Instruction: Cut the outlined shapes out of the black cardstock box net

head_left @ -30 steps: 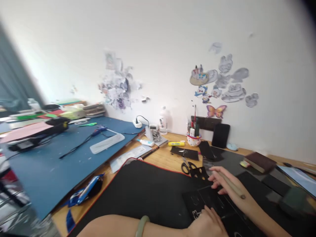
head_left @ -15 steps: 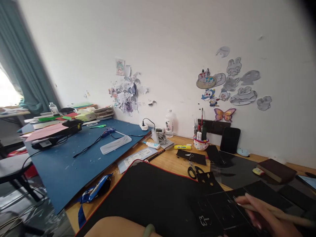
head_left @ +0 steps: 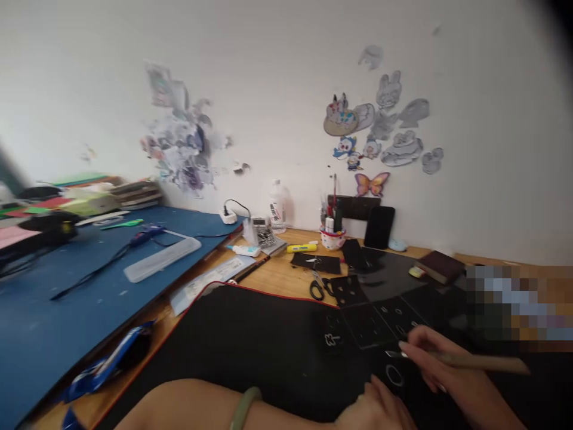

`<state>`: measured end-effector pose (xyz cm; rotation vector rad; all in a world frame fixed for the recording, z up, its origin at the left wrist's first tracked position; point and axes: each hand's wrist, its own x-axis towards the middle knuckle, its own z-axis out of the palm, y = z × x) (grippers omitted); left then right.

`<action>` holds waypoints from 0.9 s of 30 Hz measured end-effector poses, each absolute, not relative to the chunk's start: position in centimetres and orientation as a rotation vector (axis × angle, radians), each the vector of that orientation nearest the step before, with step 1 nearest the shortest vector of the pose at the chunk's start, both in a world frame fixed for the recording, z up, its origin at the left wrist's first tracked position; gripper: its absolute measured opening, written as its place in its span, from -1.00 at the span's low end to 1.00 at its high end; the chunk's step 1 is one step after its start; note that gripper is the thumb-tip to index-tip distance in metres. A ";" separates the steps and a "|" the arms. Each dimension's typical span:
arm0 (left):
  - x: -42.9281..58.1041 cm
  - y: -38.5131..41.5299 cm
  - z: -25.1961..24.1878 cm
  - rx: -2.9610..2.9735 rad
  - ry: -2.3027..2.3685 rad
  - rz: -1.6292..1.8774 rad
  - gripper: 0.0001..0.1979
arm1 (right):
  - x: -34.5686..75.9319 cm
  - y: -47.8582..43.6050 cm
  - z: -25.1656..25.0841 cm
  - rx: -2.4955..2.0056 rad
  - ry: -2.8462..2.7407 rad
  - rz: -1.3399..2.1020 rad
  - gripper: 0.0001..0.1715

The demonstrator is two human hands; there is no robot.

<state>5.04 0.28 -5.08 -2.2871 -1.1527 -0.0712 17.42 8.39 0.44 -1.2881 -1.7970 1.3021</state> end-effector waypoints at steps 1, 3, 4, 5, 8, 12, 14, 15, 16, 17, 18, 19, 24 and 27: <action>4.8 -0.1 -5.4 -2.287 -1.102 -0.094 -0.75 | 17.3 8.2 0.8 -1.268 -1.753 1.330 -0.71; 4.7 -0.7 -5.5 -2.252 -1.053 -0.145 -0.72 | 17.1 8.1 1.0 -1.257 -1.730 1.419 -0.71; 4.8 -0.9 -5.3 -2.228 -1.040 -0.175 -0.71 | 17.0 8.1 1.0 -1.268 -1.723 1.436 -0.70; 4.9 -1.1 -5.0 -2.207 -1.034 -0.198 -0.70 | 17.0 8.1 0.9 -1.283 -1.721 1.447 -0.69; 5.1 -1.6 -3.5 -2.154 -1.055 -0.282 -0.69 | 17.1 8.3 0.6 -1.285 -1.735 1.449 -0.68; 4.8 -1.6 -1.9 -2.111 -1.024 -0.373 -0.65 | 16.8 8.9 0.3 -1.233 -1.786 1.455 -0.72; 4.6 -1.5 -1.7 -2.090 -0.977 -0.375 -0.66 | 16.6 9.0 0.1 -1.218 -1.805 1.466 -0.73; 4.5 -1.4 -1.8 -2.087 -0.958 -0.372 -0.67 | 16.6 9.1 0.1 -1.215 -1.805 1.473 -0.73; 4.4 -1.4 -1.8 -2.093 -0.947 -0.367 -0.68 | 16.5 9.1 0.0 -1.217 -1.805 1.475 -0.73; 4.3 -1.3 -1.9 -2.104 -0.945 -0.361 -0.69 | 16.4 9.1 -0.2 -1.221 -1.810 1.466 -0.72; 4.3 -1.3 -2.1 -2.117 -0.950 -0.355 -0.70 | 16.4 9.0 -0.3 -1.226 -1.824 1.445 -0.71; 4.2 -1.2 -2.2 -2.128 -0.957 -0.352 -0.71 | 16.4 8.9 -0.4 -1.229 -1.845 1.415 -0.69; 4.2 -1.1 -2.3 -2.110 -0.926 -0.357 -0.73 | 16.4 8.5 -0.7 -1.231 -1.877 1.350 -0.64; 4.2 -1.2 -2.2 -2.112 -0.925 -0.352 -0.73 | 16.4 8.3 -0.3 -1.268 -1.889 1.344 -0.64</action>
